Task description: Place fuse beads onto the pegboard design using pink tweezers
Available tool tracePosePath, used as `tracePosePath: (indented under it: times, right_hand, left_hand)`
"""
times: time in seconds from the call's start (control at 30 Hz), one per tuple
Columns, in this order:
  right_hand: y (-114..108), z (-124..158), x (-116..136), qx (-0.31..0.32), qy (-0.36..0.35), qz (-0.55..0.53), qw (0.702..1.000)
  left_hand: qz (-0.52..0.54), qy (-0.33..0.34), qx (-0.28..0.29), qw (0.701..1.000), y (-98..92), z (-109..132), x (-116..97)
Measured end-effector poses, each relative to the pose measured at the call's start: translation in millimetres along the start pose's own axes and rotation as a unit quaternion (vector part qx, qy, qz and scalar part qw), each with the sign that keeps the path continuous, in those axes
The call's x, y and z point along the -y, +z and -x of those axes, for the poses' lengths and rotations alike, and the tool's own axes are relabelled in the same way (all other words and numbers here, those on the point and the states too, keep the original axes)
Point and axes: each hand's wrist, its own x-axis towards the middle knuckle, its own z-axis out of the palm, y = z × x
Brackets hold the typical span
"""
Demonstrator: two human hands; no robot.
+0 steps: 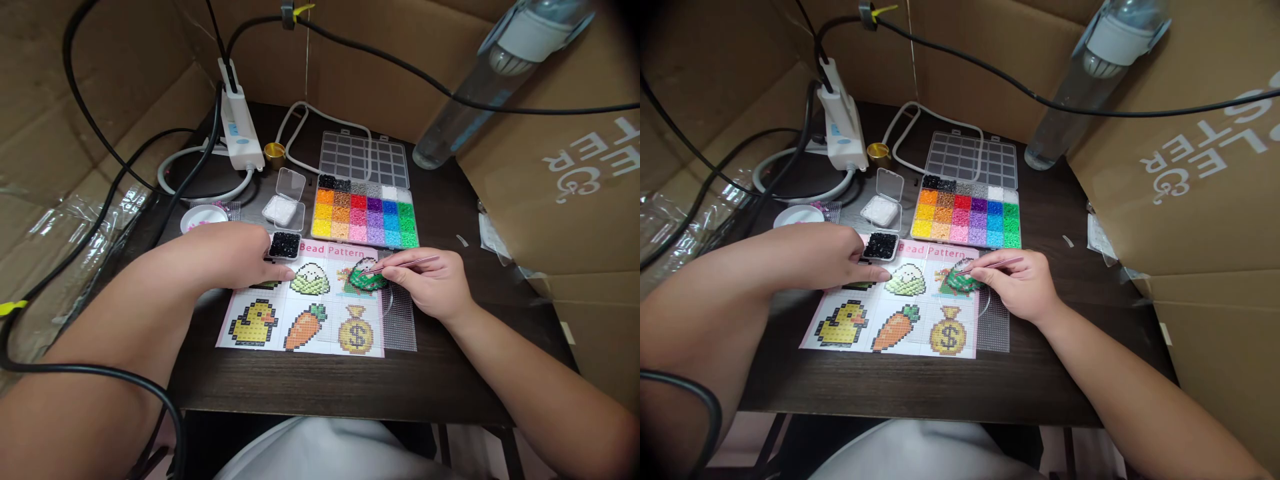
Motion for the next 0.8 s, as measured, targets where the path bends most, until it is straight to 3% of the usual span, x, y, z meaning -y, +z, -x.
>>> tracePosePath:
  times: [0.23, 0.4, 0.8]
  right_hand:
    - [-2, 1, 1, 0.011, -0.012, 0.013, 1.000]
    - [-2, 6, -8, -0.019, -0.039, 0.032, 0.999]
    - [-1, 6, -9, -0.021, -0.038, 0.030, 0.999]
  left_hand:
    - [-0.023, -0.029, 0.023, 0.999, -7.7, 8, -11]
    - [-0.041, -0.041, 0.041, 0.997, -15.0, 19, -23]
    - [-0.041, -0.045, 0.038, 0.997, -14.2, 20, -22]
